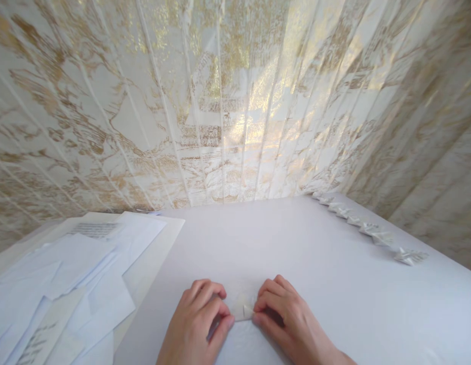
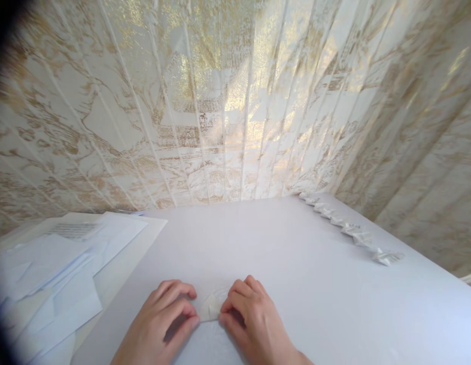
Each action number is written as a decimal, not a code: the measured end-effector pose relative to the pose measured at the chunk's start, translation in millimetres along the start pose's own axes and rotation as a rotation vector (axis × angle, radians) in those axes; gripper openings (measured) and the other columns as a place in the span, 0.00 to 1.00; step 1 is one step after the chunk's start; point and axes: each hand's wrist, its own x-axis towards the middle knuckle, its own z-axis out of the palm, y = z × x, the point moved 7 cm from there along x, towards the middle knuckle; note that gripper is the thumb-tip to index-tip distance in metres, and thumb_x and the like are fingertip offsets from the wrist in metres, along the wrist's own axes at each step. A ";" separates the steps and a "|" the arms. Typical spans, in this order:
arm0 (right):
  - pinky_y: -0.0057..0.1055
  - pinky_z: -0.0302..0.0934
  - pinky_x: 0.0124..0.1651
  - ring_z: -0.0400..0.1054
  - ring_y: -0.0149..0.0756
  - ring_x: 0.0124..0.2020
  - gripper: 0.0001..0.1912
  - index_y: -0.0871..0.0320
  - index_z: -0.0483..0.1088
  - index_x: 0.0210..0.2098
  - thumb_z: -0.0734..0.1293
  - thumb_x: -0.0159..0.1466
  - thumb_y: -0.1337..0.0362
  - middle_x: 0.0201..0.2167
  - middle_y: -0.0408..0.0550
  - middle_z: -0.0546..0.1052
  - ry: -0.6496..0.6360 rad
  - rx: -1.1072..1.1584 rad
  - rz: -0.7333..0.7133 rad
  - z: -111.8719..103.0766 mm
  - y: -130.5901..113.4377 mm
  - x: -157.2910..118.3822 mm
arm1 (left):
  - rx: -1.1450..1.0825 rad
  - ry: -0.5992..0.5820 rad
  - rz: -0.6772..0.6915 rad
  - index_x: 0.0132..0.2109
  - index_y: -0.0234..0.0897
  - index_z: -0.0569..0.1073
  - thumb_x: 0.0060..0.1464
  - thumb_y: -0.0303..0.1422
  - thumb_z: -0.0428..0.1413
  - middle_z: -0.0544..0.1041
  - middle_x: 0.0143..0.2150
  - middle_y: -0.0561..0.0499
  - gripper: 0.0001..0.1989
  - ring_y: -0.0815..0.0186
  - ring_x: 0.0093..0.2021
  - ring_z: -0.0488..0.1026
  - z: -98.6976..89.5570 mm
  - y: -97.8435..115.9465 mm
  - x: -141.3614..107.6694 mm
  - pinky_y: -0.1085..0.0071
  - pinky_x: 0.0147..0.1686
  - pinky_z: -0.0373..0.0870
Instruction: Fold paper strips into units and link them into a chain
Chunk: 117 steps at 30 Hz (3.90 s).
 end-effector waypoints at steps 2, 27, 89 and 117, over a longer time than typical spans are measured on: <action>0.34 0.58 0.40 0.63 0.36 0.34 0.10 0.57 0.67 0.27 0.69 0.62 0.73 0.29 0.42 0.72 -0.023 -0.005 0.081 1.9 4.0 4.2 | -0.015 0.020 -0.056 0.33 0.40 0.69 0.59 0.28 0.53 0.72 0.44 0.50 0.06 0.59 0.47 0.67 0.9 -1.9 -0.1 0.63 0.44 0.67; 0.37 0.55 0.45 0.62 0.38 0.39 0.08 0.57 0.66 0.30 0.68 0.63 0.73 0.34 0.43 0.71 -0.061 -0.107 0.168 2.6 4.0 13.2 | 0.081 -0.044 0.012 0.51 0.50 0.72 0.55 0.18 0.48 0.68 0.57 0.48 0.24 0.56 0.56 0.65 11.1 6.9 -1.1 0.56 0.52 0.69; 0.33 0.63 0.28 0.70 0.41 0.34 0.04 0.59 0.70 0.36 0.68 0.63 0.72 0.34 0.49 0.75 -0.094 -0.589 -0.223 34.7 -36.2 31.4 | -0.064 -0.012 -0.126 0.42 0.40 0.71 0.57 0.24 0.49 0.74 0.41 0.49 0.10 0.57 0.44 0.71 7.0 -14.3 5.1 0.57 0.44 0.70; 0.26 0.60 0.40 0.67 0.32 0.35 0.28 0.50 0.78 0.48 0.58 0.59 0.81 0.32 0.44 0.72 0.018 0.455 -0.115 9.3 -22.5 36.6 | -1.048 0.043 -0.503 0.51 0.40 0.61 0.59 0.38 0.52 0.76 0.38 0.52 0.15 0.65 0.35 0.73 23.4 -30.7 -0.3 0.69 0.38 0.69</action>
